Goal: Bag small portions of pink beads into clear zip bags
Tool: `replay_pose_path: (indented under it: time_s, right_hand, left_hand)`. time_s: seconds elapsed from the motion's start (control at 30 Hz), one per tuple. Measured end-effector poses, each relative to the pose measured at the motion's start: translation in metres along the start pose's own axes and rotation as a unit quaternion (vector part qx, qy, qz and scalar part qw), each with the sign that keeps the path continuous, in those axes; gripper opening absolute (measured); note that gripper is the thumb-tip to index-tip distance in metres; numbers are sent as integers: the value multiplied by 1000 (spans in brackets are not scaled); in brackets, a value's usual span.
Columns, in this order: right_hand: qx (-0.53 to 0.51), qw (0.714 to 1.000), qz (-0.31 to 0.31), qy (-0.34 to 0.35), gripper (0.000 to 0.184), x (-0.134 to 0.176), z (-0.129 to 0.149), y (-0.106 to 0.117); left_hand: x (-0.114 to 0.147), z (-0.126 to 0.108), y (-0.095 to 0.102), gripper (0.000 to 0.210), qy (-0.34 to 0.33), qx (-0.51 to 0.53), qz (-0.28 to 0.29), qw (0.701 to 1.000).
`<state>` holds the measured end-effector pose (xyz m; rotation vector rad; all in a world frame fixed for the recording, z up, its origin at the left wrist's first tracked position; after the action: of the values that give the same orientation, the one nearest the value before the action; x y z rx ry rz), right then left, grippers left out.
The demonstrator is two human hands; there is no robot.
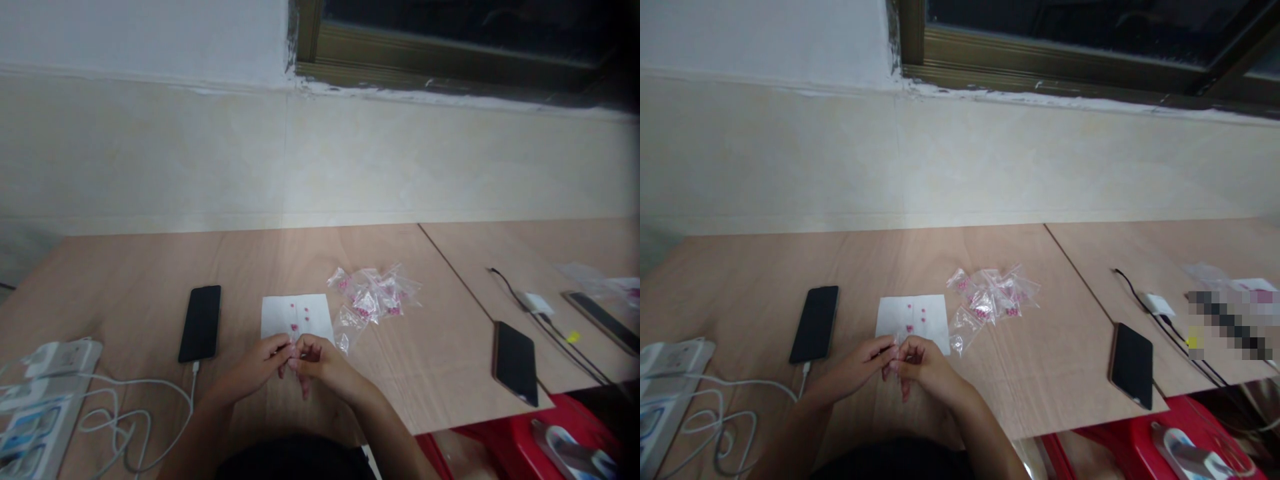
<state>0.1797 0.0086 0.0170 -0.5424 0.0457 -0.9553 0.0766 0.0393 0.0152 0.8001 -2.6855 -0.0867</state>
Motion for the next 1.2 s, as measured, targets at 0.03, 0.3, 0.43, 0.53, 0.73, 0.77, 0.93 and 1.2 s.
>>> replay_pose_path:
  time_s: [0.03, 0.3, 0.43, 0.53, 0.73, 0.77, 0.93, 1.2]
  right_hand:
    - [-10, 1000, 7, 1, 28, 1, 1, 0]
    - [-24, 999, -1, -27, 22, 0, -6, 6]
    - [-18, 997, -63, -38, 12, -4, -10, 5]
    - [43, 987, -144, -49, 12, -3, -13, 8]
    - [248, 908, -333, -48, 12, 12, -9, 33]
    - [283, 896, -339, -42, 13, 14, -6, 34]
    - [356, 894, -270, -36, 10, 7, -5, 24]
    - [387, 887, -252, -27, 15, 1, -4, 26]
  left_hand:
    - [0, 1, 0, 26, 3, -7, -2, 1000]
    - [1, -3, 0, 26, 18, -20, 4, 1000]
    - [1, -4, -3, 26, 20, -33, 12, 999]
    - [0, 1, -1, 18, 34, -64, -14, 997]
    - [2, 14, 0, 18, 60, -99, -47, 992]
    - [2, 14, -1, 18, 61, -103, -45, 992]
    - [0, 2, -3, 20, 47, -109, -67, 991]
    - [19, -6, -2, 21, 33, -160, -61, 985]
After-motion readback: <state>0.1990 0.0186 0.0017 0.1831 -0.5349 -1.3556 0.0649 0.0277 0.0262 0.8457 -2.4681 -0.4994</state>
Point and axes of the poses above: each hand's wrist, its own x-axis away from the middle knuckle, its own y-axis out of the back of the hand, z = x × y, the point moved 5 cm from there along -x, towards the middle knuckle, and after that the axes turned 11 degrees about z, right-handed, at the moved point
